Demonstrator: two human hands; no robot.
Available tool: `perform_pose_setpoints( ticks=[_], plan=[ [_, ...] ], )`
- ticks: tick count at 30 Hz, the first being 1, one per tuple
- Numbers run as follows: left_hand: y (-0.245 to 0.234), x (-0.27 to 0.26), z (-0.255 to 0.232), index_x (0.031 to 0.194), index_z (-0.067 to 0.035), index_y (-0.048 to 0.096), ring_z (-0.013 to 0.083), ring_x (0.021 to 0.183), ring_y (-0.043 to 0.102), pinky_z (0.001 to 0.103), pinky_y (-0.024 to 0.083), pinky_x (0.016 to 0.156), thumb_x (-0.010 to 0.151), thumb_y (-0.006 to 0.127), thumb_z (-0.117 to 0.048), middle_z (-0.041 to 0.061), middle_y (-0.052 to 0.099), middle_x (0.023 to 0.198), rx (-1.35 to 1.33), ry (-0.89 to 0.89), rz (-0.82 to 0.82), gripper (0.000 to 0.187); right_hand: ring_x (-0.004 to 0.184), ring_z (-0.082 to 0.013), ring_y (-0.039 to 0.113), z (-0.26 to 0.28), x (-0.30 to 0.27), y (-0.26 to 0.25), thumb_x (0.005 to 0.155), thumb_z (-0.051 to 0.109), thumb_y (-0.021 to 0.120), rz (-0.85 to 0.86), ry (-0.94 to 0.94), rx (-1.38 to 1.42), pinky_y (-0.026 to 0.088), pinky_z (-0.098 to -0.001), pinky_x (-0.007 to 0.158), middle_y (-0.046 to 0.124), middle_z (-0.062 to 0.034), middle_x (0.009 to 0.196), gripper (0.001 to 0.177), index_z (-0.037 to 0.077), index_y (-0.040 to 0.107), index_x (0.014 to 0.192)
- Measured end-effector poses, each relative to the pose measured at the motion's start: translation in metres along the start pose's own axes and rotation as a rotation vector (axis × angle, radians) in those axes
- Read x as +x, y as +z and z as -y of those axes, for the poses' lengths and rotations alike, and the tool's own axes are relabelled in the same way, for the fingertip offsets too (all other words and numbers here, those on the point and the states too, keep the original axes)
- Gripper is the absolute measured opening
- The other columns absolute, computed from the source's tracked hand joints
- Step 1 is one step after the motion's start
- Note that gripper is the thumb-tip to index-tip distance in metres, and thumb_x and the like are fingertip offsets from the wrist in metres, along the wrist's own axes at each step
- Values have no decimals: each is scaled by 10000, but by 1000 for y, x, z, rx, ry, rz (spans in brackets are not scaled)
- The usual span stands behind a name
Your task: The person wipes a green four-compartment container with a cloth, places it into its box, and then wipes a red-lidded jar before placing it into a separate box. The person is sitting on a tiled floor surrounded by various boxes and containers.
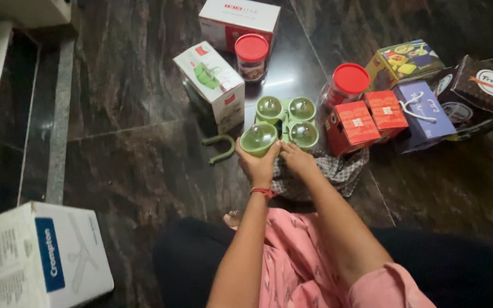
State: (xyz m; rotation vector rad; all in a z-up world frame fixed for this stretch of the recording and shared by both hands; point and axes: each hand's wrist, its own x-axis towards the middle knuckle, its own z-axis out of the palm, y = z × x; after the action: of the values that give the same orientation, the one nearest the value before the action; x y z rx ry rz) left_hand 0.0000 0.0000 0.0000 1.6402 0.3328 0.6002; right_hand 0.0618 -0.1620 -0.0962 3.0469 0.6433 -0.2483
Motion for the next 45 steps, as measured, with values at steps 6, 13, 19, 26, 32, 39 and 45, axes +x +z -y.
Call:
perform_pose_setpoints(
  ticks=[6,13,19,26,32,39,45],
  plan=[
    [-47,-12,-19,1447,21,430,359,1177,664,455,516,1005,656,973,-361,212,660,1297,-61,146,70,1033,1191,-291,658,14,2,-14,1002,187,502,-101,122,165,551,-445,979,692,-81,1268,300,153,699,1225],
    [-57,8,-3,1385,-2,443,366,1112,674,443,526,936,566,963,-400,209,677,1230,109,-48,133,1048,1022,-356,675,13,-29,-65,798,81,641,-206,91,141,554,-474,818,709,-130,1032,231,123,761,991],
    [-18,9,17,1327,-20,487,403,1116,661,477,520,942,547,980,-399,223,675,1215,155,-76,133,998,1001,-348,681,1,-49,-70,713,98,742,-157,76,184,551,-447,870,711,-134,1021,287,108,748,1000],
    [-5,25,27,1386,1,426,452,1164,589,499,468,970,519,1006,-347,259,617,1261,239,135,280,1100,1053,-352,655,-6,-44,-70,671,110,778,-123,129,259,532,-435,900,701,-140,1090,403,101,722,1070],
    [-15,53,57,1430,5,407,416,1204,589,479,452,1025,523,1017,-314,225,614,1302,162,156,313,1139,1076,-391,653,15,-6,-61,831,47,622,-402,134,523,517,-449,910,691,-207,1140,350,55,681,1176],
    [-8,65,88,1410,-4,439,396,1214,608,467,476,1020,552,996,-293,219,618,1321,167,55,316,1063,1043,-432,651,25,5,-67,871,-2,538,-480,255,610,506,-483,902,682,-249,1103,322,8,647,1174],
    [19,84,90,1474,4,380,396,1266,583,464,460,1041,582,998,-299,240,572,1393,191,11,367,1126,1042,-396,658,24,8,-84,863,-4,625,-716,410,695,528,-448,868,677,-190,1126,242,29,690,1093]
  ],
)
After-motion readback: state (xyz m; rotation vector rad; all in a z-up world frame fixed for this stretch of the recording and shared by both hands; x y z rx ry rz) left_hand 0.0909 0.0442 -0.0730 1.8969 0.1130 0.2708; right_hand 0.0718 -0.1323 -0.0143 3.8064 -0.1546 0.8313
